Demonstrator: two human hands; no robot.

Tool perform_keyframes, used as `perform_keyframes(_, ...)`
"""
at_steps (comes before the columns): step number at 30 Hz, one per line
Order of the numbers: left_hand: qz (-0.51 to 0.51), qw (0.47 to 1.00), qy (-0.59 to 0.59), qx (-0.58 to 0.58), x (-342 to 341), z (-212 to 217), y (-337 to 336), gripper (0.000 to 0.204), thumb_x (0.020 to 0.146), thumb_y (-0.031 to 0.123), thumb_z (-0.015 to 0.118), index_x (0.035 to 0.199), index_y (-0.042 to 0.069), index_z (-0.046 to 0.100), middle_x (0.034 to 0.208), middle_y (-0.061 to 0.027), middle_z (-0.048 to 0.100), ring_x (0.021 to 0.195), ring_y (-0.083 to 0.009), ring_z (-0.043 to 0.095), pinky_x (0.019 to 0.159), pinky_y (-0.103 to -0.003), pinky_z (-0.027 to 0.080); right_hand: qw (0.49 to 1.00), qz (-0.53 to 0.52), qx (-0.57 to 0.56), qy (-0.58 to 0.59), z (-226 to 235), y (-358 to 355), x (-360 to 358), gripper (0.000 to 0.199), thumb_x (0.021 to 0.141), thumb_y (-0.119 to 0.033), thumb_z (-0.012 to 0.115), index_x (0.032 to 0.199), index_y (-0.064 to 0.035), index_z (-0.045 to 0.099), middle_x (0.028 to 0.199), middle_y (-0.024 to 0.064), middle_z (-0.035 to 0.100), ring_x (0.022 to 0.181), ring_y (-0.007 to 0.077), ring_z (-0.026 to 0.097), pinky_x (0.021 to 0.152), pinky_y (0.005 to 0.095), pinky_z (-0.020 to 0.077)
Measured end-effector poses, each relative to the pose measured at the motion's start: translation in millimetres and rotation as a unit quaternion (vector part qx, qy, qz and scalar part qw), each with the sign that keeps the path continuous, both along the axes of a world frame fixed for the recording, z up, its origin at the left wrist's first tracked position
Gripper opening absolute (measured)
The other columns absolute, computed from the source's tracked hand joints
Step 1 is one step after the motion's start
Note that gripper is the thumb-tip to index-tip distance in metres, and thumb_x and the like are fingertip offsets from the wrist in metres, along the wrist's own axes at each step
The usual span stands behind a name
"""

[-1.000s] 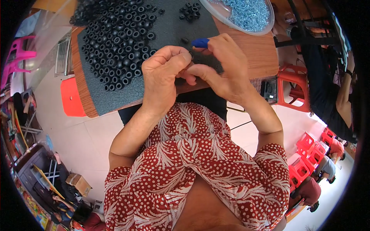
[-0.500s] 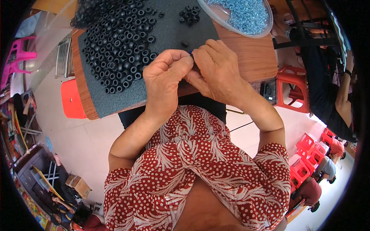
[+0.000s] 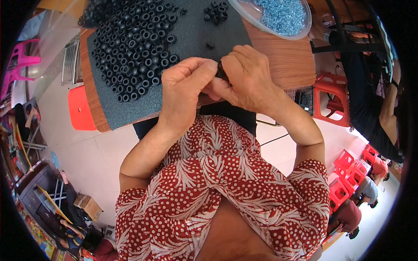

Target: The person assembles components by picking small blue pins from a bowl and inserting them into black rubber rings by hand.

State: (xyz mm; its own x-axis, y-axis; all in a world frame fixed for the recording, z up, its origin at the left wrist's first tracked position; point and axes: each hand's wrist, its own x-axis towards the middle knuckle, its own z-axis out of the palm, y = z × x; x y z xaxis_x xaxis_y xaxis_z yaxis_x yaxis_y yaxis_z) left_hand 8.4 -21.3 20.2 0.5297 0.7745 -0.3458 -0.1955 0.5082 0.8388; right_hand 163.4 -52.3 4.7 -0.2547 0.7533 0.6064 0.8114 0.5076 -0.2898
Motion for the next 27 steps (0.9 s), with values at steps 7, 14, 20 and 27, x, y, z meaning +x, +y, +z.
perform_keyframes(7, -0.073, 0.997, 0.007, 0.009, -8.4, -8.1, 0.8, 0.025, 0.092, 0.018, 0.049, 0.092, -0.005, 0.059, 0.072, -0.0121, 0.064, 0.058, -0.0158, 0.059, 0.055, -0.025, 0.047, 0.999, -0.001, -0.046, 0.001, -0.2, -5.2, -0.3, 0.027, 0.062, -0.017, 0.068, 0.059, -0.0044, 0.044, 0.051, 0.0114, 0.048, 0.049, 0.0285, 0.05, 0.047, 0.0383, 0.04)
perform_keyframes(14, -0.043, 0.996, 0.021, 0.08, -6.2, -9.3, -8.7, 0.026, 0.093, 0.018, 0.048, 0.095, -0.005, 0.058, 0.07, -0.0092, 0.063, 0.054, -0.0136, 0.056, 0.053, -0.023, 0.046, 0.998, 0.025, -0.05, -0.006, -0.1, -4.8, -1.9, 0.027, 0.064, -0.017, 0.067, 0.059, -0.0044, 0.045, 0.051, 0.0113, 0.047, 0.048, 0.0288, 0.05, 0.047, 0.0379, 0.0411)
perform_keyframes(20, -0.02, 0.997, 0.014, 0.069, -2.7, -9.8, -11.9, 0.026, 0.094, 0.018, 0.047, 0.094, -0.005, 0.058, 0.068, -0.0081, 0.062, 0.053, -0.0126, 0.055, 0.051, -0.022, 0.044, 0.999, 0.035, -0.019, -0.022, -1.3, -2.1, -1.1, 0.027, 0.064, -0.018, 0.067, 0.059, -0.005, 0.044, 0.05, 0.0097, 0.046, 0.046, 0.0269, 0.049, 0.044, 0.0374, 0.039)
perform_keyframes(27, -0.042, 0.994, 0.019, 0.101, -1.7, -1.9, -7.5, 0.025, 0.094, 0.017, 0.046, 0.09, -0.005, 0.059, 0.065, -0.0056, 0.059, 0.052, -0.0113, 0.053, 0.05, -0.022, 0.043, 0.997, 0.063, 0.012, -0.038, 4.6, 1.5, 2.8, 0.027, 0.06, -0.016, 0.067, 0.057, -0.0055, 0.043, 0.051, 0.0077, 0.042, 0.046, 0.0249, 0.046, 0.044, 0.0352, 0.0363)
